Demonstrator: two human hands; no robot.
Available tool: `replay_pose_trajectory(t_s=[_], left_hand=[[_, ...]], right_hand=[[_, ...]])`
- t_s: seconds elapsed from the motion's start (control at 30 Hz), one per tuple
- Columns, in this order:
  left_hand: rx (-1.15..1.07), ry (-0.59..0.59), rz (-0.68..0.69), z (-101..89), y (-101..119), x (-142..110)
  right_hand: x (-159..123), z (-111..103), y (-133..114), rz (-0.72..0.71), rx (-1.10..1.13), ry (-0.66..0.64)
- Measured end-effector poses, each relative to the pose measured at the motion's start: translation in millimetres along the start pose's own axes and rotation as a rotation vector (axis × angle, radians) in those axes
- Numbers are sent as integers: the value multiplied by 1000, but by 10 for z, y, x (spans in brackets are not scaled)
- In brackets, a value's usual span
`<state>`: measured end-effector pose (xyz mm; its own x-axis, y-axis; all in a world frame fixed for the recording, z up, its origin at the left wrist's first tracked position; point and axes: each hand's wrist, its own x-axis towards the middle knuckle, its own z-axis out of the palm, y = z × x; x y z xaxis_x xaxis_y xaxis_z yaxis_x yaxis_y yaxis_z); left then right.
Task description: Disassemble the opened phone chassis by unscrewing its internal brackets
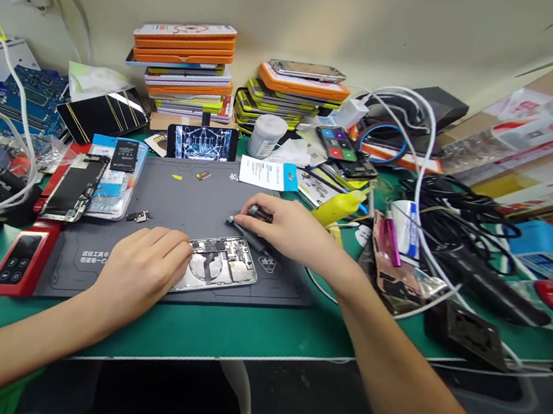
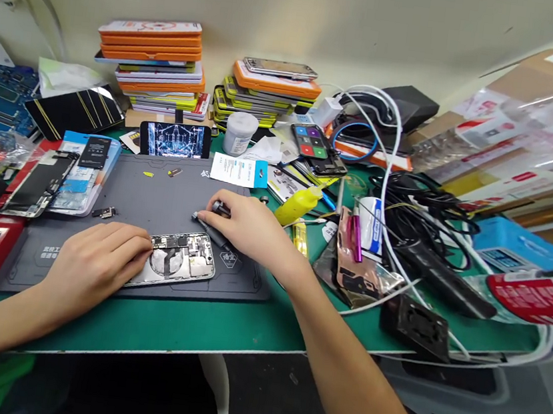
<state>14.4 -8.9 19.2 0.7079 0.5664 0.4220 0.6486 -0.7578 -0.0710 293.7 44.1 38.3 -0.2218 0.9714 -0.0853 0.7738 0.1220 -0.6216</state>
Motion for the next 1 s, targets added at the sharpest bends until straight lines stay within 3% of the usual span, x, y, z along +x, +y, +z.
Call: replay_pose_trajectory(t_s=[0.27, 0.53, 1.0], left_hand=[[83, -61, 30, -41, 29, 39], [111, -25, -4, 18, 22, 49], [24, -35, -72, 62, -201, 182]], right_hand=[[-55, 77, -36, 16, -37, 10], [-54, 73, -68, 21, -53, 7], [-48, 65, -38, -27, -62, -23]])
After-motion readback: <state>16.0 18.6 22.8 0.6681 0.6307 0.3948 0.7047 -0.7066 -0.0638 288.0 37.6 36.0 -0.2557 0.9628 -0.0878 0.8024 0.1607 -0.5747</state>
